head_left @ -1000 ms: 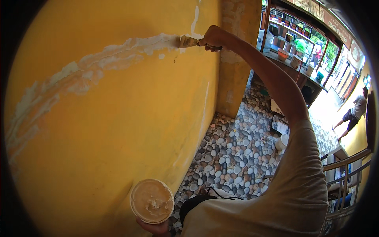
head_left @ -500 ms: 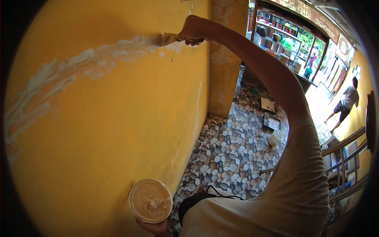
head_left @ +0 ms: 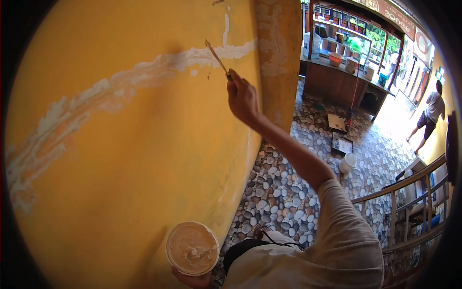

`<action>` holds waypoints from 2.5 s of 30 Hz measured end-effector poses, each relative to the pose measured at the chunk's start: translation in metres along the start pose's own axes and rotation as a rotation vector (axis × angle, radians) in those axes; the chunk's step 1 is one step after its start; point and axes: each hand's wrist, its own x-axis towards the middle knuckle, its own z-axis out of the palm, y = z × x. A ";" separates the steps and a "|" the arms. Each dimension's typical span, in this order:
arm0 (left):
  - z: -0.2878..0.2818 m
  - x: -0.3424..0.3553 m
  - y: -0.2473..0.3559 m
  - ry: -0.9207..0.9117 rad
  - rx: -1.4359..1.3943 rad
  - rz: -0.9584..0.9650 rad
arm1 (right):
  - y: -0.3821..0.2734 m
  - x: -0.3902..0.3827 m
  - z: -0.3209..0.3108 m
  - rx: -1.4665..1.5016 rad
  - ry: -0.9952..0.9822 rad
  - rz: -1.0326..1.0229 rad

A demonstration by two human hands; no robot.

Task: The person applies plaster onto a cracked wall using a putty knife while holding a lid with plaster. The person then walks to a table and mixes plaster on the lid using a putty knife.

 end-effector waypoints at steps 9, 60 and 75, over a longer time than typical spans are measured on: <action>0.004 -0.011 0.003 0.148 0.212 -0.055 | 0.001 -0.039 0.112 0.211 0.163 -0.060; -0.012 -0.005 -0.006 0.164 0.068 -0.118 | -0.072 0.004 -0.041 0.214 -0.127 0.000; 0.001 0.000 0.015 0.156 0.308 -0.062 | -0.024 -0.057 0.059 0.377 0.094 -0.029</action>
